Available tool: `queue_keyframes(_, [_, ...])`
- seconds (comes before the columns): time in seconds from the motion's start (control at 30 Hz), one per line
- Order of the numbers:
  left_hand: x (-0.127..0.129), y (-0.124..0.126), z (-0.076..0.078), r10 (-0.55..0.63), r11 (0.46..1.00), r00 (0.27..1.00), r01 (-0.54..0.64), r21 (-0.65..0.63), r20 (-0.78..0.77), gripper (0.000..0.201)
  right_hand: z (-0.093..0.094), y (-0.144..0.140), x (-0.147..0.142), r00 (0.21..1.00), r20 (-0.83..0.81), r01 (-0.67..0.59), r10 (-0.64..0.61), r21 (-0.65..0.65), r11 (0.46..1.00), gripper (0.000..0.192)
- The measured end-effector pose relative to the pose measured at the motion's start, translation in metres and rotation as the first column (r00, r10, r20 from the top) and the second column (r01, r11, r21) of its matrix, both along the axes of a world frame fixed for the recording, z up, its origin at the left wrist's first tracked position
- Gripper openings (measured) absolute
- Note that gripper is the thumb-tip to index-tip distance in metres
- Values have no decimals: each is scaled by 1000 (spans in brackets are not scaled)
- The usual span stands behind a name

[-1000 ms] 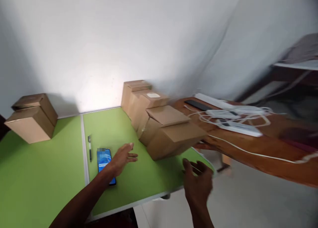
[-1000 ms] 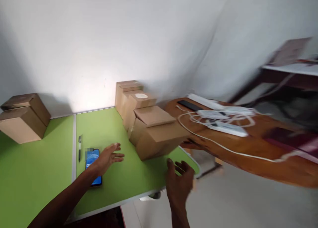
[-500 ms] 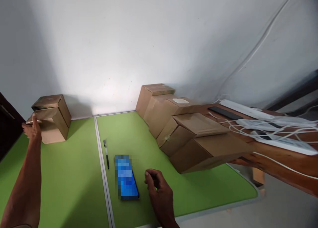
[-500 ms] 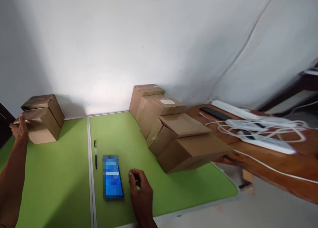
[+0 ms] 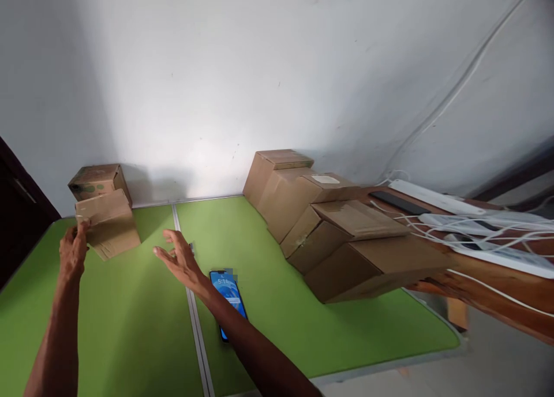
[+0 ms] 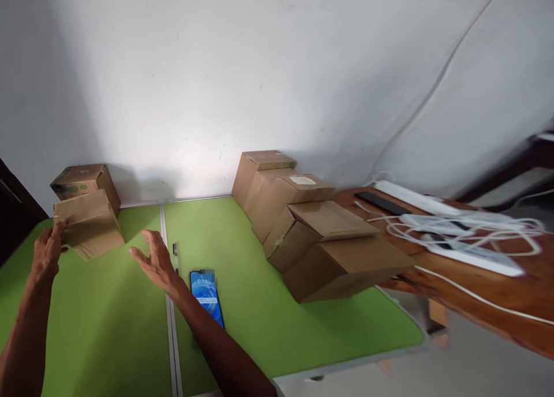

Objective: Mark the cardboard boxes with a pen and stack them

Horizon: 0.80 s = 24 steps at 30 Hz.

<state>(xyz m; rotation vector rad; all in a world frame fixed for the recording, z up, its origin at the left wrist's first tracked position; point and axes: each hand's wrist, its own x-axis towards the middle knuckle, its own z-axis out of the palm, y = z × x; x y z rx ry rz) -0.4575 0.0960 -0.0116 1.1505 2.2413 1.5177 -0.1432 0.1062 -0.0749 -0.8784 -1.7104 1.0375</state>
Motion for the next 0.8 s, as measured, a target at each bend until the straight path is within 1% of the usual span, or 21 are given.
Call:
queue_keyframes(0.1, [10,-18,-13,-31,1000,995,30,8,93,85,21,37,-40,993,21,-107,113,-180,978,121])
queue_keyframes(0.13, [11,-19,-17,-32,999,992,30,18,120,92,26,47,-51,990,19,-129,138,-235,963,132])
queue_keyframes(0.17, [11,-18,-21,-24,999,989,20,29,147,98,29,55,-60,987,12,-151,160,-277,949,138])
queue_keyframes(0.2, [10,-15,-24,-11,999,985,4,40,172,100,30,63,-69,983,0,-173,181,-306,936,140])
queue_keyframes(0.23, [8,-11,-28,-1,999,980,-9,50,197,97,30,69,-77,980,-9,-191,199,-325,926,139])
queue_keyframes(0.3, [6,0,-36,-15,998,970,-1,65,244,82,24,78,-89,976,-11,-207,216,-345,915,133])
queue_keyframes(0.37, [6,8,-44,-74,996,958,55,76,279,71,13,81,-95,979,3,-188,203,-353,916,126])
queue_keyframes(0.43, [7,8,-53,-143,989,946,124,81,292,67,1,78,-92,985,9,-160,173,-340,927,115])
queue_keyframes(0.47, [8,4,-57,-172,985,942,155,80,290,67,-5,74,-87,987,7,-150,160,-325,934,106])
queue_keyframes(0.57, [12,-21,-64,-236,972,933,231,51,271,71,-19,58,-64,992,-12,-124,125,-268,955,76])
queue_keyframes(0.63, [14,-43,-65,-259,965,931,263,21,257,75,-22,46,-45,995,-37,-98,93,-222,970,59])
queue_keyframes(0.73, [23,-71,-62,-282,956,929,293,-10,241,84,-18,27,-18,995,-90,-59,45,-156,986,43])
queue_keyframes(0.8, [33,-84,-60,-308,947,919,321,-14,244,86,-9,14,0,992,-122,-51,35,-127,991,41])
